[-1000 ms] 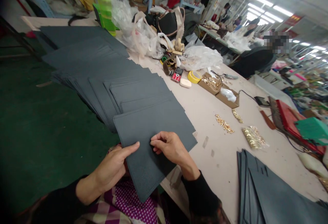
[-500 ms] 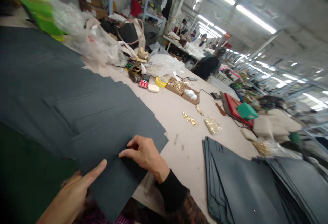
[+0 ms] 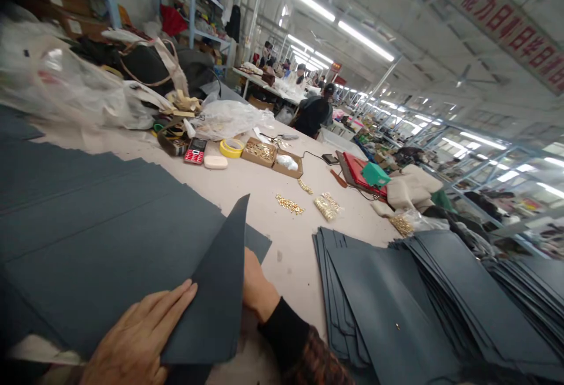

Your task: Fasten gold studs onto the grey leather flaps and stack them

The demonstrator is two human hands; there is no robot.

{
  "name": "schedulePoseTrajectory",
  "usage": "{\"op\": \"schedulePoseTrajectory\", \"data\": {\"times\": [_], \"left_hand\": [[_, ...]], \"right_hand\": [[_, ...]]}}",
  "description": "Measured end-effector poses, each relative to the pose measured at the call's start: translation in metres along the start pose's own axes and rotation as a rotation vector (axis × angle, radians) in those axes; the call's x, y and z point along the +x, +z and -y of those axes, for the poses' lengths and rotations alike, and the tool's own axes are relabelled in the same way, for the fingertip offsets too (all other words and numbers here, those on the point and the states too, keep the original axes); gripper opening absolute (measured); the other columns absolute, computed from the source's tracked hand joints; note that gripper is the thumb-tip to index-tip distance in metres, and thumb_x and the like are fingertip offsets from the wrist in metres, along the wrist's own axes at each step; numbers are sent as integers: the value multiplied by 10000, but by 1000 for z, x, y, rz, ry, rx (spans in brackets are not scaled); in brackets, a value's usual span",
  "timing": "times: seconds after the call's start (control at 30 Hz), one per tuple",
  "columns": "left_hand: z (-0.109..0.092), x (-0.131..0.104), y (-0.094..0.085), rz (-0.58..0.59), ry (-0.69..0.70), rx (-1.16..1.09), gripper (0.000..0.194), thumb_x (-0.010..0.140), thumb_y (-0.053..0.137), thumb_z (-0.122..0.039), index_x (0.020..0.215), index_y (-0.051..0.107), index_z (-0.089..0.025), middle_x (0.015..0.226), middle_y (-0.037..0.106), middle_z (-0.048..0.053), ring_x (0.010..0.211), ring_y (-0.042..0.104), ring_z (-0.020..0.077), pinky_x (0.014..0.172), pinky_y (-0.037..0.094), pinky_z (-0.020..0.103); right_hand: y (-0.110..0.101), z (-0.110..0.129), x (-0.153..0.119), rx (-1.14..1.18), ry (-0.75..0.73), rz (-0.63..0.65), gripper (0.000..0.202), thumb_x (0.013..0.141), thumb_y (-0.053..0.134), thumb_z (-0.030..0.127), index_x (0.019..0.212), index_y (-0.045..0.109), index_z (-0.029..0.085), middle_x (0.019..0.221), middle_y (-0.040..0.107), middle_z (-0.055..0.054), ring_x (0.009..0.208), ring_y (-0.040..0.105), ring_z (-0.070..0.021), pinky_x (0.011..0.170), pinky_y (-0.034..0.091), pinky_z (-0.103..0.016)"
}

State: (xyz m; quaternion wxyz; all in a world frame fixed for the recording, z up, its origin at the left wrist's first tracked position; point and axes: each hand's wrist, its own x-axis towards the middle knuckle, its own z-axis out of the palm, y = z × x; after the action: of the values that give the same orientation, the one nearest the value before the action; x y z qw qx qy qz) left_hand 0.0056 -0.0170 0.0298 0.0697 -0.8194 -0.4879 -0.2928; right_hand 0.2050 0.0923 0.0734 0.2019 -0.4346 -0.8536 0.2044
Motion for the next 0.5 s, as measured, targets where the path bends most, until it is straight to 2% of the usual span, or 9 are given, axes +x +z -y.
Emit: {"op": "schedulePoseTrajectory", "data": {"times": [0.1,0.2,0.27,0.37,0.5], "left_hand": [[0,1,2,26,59,29,719,590,536,-88,1307,547,-149,1291,640,83,1013,584,261,897,416,372],[1,-2,7,17,51,22,765,558,521,-96,1322,530,-144,1283,637,90,1042,566,267,941,396,378],[4,-7,13,7,31,22,802,540,504,-90,1341,511,-143,1282,633,90,1067,557,269,970,383,382],[11,-13,22,-2,63,31,810,559,506,-125,1368,492,-154,1282,633,75,1072,561,264,977,388,370],[21,-17,30,-74,129,44,700,689,512,-206,1388,487,-168,1252,658,60,1035,598,248,921,434,342]], "right_hand": [[-32,-31,11,-185,145,43,88,843,627,284,822,680,217,868,718,-30,814,615,-200,793,504,-292],[-67,-72,24,-414,395,-75,232,918,484,188,1049,670,139,1036,698,-122,955,623,-223,877,464,-317],[-83,-99,31,-518,504,-115,309,939,418,138,1157,628,78,1112,661,-189,1045,602,-243,938,425,-343],[-92,-130,37,-637,597,-65,297,950,405,129,1101,655,73,1071,665,-197,1052,603,-240,940,415,-325],[-88,-148,43,-727,602,32,293,946,401,94,1032,680,85,1055,672,-193,1026,624,-238,904,431,-312]]}}
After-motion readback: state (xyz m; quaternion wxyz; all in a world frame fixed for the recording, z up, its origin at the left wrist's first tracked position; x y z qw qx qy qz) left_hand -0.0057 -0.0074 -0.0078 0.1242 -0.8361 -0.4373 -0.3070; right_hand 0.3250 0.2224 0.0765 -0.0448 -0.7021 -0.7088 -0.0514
